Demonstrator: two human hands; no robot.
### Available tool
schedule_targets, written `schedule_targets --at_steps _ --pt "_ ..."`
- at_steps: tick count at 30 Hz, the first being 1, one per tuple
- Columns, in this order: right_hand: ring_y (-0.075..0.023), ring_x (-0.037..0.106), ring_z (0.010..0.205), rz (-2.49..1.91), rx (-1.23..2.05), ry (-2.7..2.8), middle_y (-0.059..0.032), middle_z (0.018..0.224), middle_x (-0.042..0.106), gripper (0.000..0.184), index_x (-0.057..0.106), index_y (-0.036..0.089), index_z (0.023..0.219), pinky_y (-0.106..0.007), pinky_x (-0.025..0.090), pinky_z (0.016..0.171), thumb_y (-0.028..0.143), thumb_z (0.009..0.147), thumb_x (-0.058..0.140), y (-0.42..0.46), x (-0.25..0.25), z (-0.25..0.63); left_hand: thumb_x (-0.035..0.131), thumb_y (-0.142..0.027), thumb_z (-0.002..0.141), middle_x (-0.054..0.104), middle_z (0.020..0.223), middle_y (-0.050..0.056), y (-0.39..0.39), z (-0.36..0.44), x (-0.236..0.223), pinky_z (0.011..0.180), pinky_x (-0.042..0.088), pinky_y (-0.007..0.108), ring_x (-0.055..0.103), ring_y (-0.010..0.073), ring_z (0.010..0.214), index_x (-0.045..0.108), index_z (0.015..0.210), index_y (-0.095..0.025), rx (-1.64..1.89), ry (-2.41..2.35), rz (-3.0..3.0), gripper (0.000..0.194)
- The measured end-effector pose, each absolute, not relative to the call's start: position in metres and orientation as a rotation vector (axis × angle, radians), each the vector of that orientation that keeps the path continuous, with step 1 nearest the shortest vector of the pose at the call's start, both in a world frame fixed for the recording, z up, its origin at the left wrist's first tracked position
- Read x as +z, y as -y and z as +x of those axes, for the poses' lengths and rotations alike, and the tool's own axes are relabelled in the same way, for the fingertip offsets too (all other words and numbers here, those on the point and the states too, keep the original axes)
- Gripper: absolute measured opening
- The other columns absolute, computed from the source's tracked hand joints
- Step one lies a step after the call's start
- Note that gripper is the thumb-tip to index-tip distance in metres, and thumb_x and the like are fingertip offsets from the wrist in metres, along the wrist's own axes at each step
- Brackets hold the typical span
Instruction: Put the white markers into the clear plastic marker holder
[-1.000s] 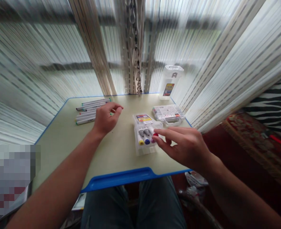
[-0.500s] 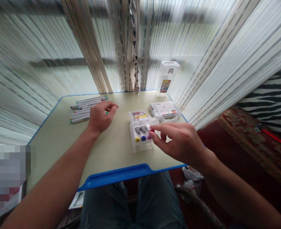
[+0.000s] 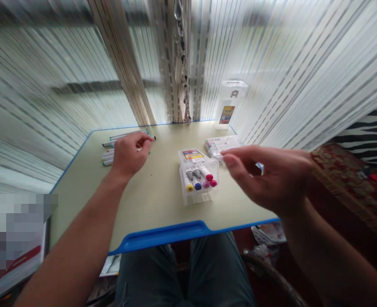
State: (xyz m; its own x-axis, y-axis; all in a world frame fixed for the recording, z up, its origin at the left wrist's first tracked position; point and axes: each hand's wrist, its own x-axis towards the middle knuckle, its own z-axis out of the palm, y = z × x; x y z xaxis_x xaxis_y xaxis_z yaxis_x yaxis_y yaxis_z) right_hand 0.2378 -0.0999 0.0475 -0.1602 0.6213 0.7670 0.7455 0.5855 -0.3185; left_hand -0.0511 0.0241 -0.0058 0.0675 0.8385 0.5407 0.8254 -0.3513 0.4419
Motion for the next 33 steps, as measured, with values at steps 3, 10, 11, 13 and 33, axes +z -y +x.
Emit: schedule_targets --at_steps 3,10,11,13,33 --pt "-0.0126 0.055 0.048 -1.107 0.013 1.639 0.0012 0.053 0.059 0.025 0.074 0.021 0.076 -0.028 0.044 0.050 0.033 0.095 0.064 0.053 0.053 0.237 0.056 -0.024 0.079 0.078 0.083 0.006 -0.026 -0.069 -0.001 0.079 0.055 0.034 0.070 0.0225 0.073 0.077 0.087 -0.020 1.052 -1.958 2.294 0.022" --pt "-0.0100 0.051 0.045 -1.112 0.380 1.421 0.0013 0.051 0.059 0.023 0.071 0.016 0.069 -0.026 0.042 0.050 0.029 0.088 0.065 -0.042 0.012 0.234 0.060 -0.024 0.070 0.078 0.085 0.009 -0.032 -0.099 -0.010 0.074 0.055 0.035 0.071 0.0264 0.077 0.074 0.085 -0.022 0.568 -1.966 2.471 0.021" --pt "-0.0108 0.052 0.046 -1.132 0.361 1.447 0.0007 0.051 0.060 0.023 0.072 0.016 0.070 -0.027 0.042 0.051 0.030 0.087 0.065 -0.043 0.005 0.235 0.060 -0.024 0.070 0.078 0.086 0.009 -0.032 -0.101 -0.011 0.074 0.056 0.035 0.071 0.0264 0.078 0.074 0.086 -0.022 0.524 -1.955 2.479 0.022" --pt "-0.0119 0.053 0.046 -1.173 0.296 1.507 0.0006 0.051 0.061 0.024 0.073 0.016 0.071 -0.028 0.041 0.051 0.032 0.086 0.065 -0.040 -0.007 0.240 0.059 -0.025 0.070 0.078 0.089 0.010 -0.034 -0.103 -0.013 0.077 0.056 0.036 0.071 0.0269 0.082 0.074 0.087 -0.021 0.435 -1.920 2.493 0.023" --pt "-0.0135 0.062 0.067 -0.860 0.808 1.627 -0.0046 0.081 0.074 0.052 0.070 0.013 0.122 -0.027 0.046 0.060 0.051 0.087 0.072 -0.028 -0.008 0.230 0.053 -0.037 0.100 0.075 0.105 0.008 -0.025 0.003 0.028 0.085 0.054 0.037 0.071 0.0242 0.096 0.069 0.116 -0.024 0.876 -1.179 2.518 0.026"
